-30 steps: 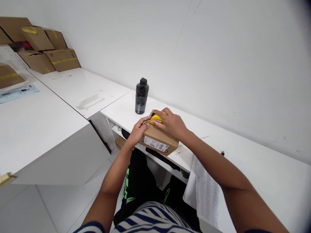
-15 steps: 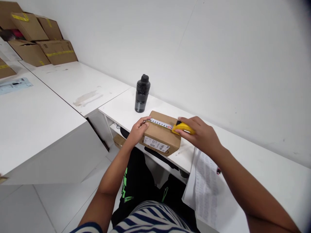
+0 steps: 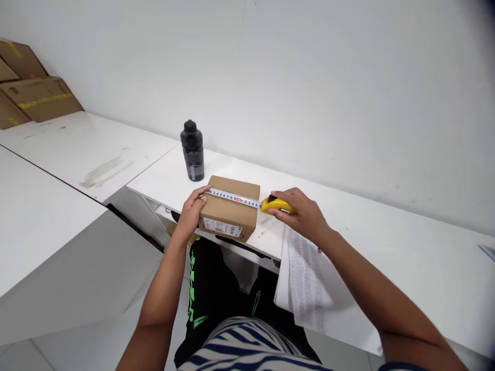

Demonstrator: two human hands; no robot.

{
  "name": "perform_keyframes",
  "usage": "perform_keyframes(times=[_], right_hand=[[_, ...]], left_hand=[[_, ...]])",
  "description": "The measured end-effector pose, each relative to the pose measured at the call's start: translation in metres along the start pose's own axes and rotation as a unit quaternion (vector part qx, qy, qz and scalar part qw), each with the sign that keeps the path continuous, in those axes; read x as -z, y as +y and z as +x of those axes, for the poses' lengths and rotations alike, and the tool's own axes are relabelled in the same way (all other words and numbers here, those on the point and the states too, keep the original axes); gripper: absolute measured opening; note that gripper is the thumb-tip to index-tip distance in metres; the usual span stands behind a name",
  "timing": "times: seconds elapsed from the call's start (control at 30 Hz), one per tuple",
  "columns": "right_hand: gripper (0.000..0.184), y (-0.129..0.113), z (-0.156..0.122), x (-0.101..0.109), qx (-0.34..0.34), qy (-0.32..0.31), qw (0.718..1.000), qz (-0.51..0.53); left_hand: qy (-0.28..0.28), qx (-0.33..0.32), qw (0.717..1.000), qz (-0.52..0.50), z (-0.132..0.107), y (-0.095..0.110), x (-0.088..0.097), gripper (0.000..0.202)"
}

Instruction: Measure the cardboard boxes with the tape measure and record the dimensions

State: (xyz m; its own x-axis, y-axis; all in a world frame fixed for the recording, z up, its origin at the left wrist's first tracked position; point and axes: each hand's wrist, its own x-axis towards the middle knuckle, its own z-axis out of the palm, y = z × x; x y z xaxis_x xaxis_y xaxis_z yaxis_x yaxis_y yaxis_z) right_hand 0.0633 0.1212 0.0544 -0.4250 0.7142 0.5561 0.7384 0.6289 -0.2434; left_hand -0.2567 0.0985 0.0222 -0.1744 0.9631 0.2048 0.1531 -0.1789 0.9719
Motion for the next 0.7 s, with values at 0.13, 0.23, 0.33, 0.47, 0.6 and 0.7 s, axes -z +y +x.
perform_keyframes(times=[0.13, 0.23, 0.33, 0.47, 0.6, 0.7], right_hand=[[0.044, -0.001, -0.004, -0.001, 0.01, 0.016, 1.0, -0.004], [0.044, -0.003, 0.0, 0.002, 0.035, 0.024, 0.999, -0.03], [0.046, -0.012, 0.018, 0.002, 0.051, 0.021, 0.998, -0.043], [0.046, -0.038, 0.061, -0.011, 0.06, -0.02, 0.998, -0.019], [0.046, -0.068, 0.102, -0.027, 0.068, -0.031, 0.997, 0.034], [0.045, -0.074, 0.11, -0.023, 0.058, -0.008, 0.995, 0.075]], left_hand=[[-0.001, -0.008, 1.0, 0.008, -0.001, 0.001, 0.001, 0.046], [-0.003, -0.014, 1.0, 0.016, 0.0, 0.005, 0.003, 0.047], [-0.024, -0.01, 0.999, 0.032, 0.005, 0.008, 0.005, 0.05], [-0.039, -0.017, 0.998, 0.04, 0.017, 0.01, -0.001, 0.058], [0.085, -0.066, 0.992, 0.061, 0.013, 0.018, -0.017, 0.074], [0.243, -0.131, 0.955, 0.112, -0.012, 0.034, -0.035, 0.057]])
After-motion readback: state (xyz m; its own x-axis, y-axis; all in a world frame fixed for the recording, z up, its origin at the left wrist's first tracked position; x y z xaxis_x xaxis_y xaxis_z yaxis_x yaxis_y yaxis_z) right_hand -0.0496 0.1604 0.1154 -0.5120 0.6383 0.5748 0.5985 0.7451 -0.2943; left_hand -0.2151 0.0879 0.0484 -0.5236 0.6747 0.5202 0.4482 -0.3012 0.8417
